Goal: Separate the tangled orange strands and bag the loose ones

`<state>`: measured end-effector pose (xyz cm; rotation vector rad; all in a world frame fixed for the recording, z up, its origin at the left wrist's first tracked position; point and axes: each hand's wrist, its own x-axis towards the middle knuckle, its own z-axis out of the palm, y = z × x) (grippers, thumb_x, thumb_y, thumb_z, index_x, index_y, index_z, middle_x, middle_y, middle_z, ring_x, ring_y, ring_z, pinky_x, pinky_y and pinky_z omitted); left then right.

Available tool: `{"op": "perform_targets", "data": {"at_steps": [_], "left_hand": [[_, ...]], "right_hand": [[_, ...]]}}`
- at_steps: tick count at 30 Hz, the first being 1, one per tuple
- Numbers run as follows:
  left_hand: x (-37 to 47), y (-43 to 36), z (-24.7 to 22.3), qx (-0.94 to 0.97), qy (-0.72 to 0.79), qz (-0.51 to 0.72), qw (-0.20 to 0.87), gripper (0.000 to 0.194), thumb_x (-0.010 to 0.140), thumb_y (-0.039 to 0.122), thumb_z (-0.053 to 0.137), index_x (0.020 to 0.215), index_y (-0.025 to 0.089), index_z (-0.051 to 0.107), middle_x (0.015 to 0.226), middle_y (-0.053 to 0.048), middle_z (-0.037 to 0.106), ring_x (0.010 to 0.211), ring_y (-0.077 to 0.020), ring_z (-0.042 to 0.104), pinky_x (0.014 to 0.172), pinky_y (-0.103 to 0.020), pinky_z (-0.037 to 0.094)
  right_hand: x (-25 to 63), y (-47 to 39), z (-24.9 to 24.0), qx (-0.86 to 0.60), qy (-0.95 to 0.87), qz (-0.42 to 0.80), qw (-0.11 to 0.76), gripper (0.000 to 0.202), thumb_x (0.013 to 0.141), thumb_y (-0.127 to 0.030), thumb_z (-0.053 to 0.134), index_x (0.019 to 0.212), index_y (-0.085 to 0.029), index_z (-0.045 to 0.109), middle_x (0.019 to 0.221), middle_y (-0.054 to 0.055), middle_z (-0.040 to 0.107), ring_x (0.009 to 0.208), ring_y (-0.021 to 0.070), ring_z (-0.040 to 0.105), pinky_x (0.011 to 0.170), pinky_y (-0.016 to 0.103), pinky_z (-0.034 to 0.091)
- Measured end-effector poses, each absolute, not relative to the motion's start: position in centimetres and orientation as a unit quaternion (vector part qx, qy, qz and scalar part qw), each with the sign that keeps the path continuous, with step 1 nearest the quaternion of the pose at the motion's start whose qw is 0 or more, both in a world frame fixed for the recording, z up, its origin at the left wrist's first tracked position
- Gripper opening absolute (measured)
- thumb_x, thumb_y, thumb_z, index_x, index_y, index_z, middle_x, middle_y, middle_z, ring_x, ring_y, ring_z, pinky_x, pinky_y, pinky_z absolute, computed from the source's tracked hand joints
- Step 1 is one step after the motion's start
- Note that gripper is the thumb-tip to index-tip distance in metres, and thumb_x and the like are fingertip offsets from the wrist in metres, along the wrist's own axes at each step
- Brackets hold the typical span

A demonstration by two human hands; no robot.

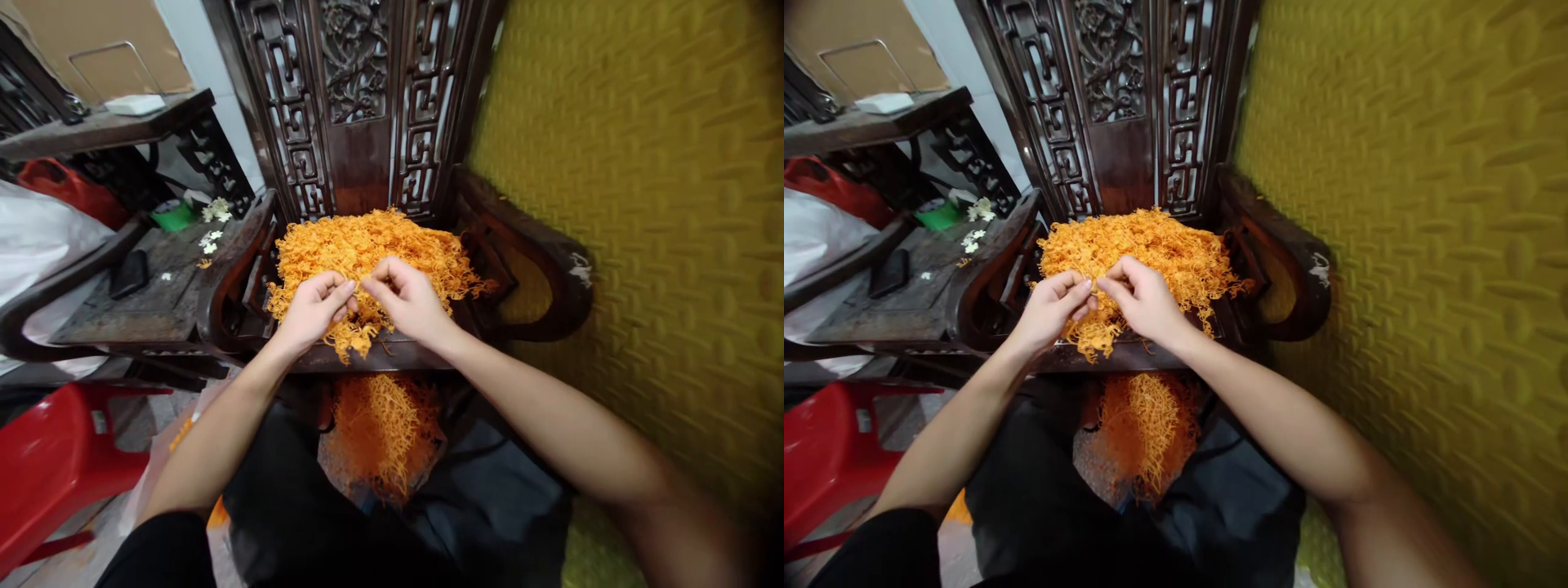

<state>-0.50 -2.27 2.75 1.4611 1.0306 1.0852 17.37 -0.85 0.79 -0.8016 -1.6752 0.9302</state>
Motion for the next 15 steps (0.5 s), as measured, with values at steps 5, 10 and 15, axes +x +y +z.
{"op": "perform_targets", "data": {"at_steps": [5,10,15], "left_hand": [[-0.7,-3.1,3.4,0.629,0.429,0.405,0.505,0.045,0.083,0.051,0.077,0.063,0.017,0.056,0.053,0.003,0.051,0.047,-0.0063,0.038,0.047,-0.023,0.025],[-1.0,-3.7,3.4,0.689,0.455,0.355,0.439,0.033,0.091,0.042,0.065,0.071,0.016,0.067,0.061,0.0,0.062,0.049,-0.0074,0.039,0.049,-0.024,0.026],[-0.7,-3.4,2.7,0.758,0.494,0.325,0.277,0.015,0.088,0.022,0.057,0.08,0.016,0.068,0.06,0.003,0.059,0.051,-0.0081,0.042,0.053,-0.024,0.031]], "right_hand": [[19.3,2.3,1.2,-0.349,-0.438,0.492,0.667,0.041,0.087,-0.055,0.069,0.079,-0.024,0.043,0.061,-0.006,0.041,0.05,0.0089,0.036,0.045,0.024,0.028],[23.0,4.3,2.3,-0.376,-0.395,0.583,0.603,0.027,0.079,-0.03,0.069,0.078,-0.022,0.042,0.075,0.001,0.063,0.049,0.0068,0.047,0.04,0.021,0.025],[22.4,1.4,2.6,-0.294,-0.516,0.718,0.364,0.02,0.075,-0.021,0.067,0.089,-0.021,0.053,0.066,-0.001,0.065,0.038,0.0081,0.048,0.035,0.021,0.027]]}}
